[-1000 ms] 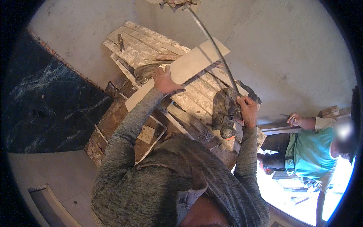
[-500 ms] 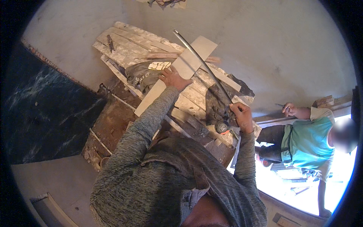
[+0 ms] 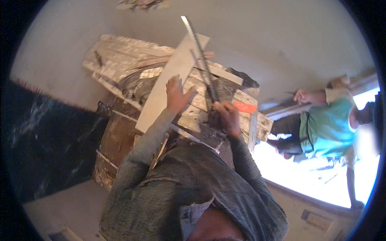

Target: The person measures a wall niche with a tape measure, marks a tile with a pencil and square, and then cuts the tile using a power grinder while kneeling on the floor.

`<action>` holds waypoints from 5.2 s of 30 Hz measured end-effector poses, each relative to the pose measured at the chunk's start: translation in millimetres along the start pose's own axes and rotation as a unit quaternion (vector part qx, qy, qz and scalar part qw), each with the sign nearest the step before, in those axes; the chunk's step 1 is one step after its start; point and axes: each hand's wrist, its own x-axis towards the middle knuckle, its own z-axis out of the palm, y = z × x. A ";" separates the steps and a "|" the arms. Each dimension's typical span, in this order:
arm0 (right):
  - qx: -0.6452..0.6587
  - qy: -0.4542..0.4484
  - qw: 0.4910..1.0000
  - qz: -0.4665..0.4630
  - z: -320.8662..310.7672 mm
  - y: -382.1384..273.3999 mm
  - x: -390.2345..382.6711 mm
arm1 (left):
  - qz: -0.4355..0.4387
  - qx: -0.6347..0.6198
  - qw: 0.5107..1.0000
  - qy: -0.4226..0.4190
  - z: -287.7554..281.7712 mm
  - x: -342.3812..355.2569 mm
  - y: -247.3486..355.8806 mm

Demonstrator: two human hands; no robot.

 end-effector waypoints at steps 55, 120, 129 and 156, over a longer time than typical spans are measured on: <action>0.100 -0.166 0.978 0.083 -1.6 2.2 93.7 | -0.338 -0.109 0.924 -0.142 -119.0 -227.2 -81.5; -0.037 -0.183 0.979 0.085 144.7 58.9 173.0 | -0.306 -0.332 0.836 -0.312 -130.5 -226.6 -136.0; -0.024 -0.187 0.978 0.085 139.5 48.5 169.1 | -0.328 -0.335 0.826 -0.313 -133.0 -220.6 -131.1; -0.151 -0.084 0.981 -0.084 109.5 103.2 220.5 | -0.290 -0.315 0.844 -0.322 -126.8 -221.1 -141.5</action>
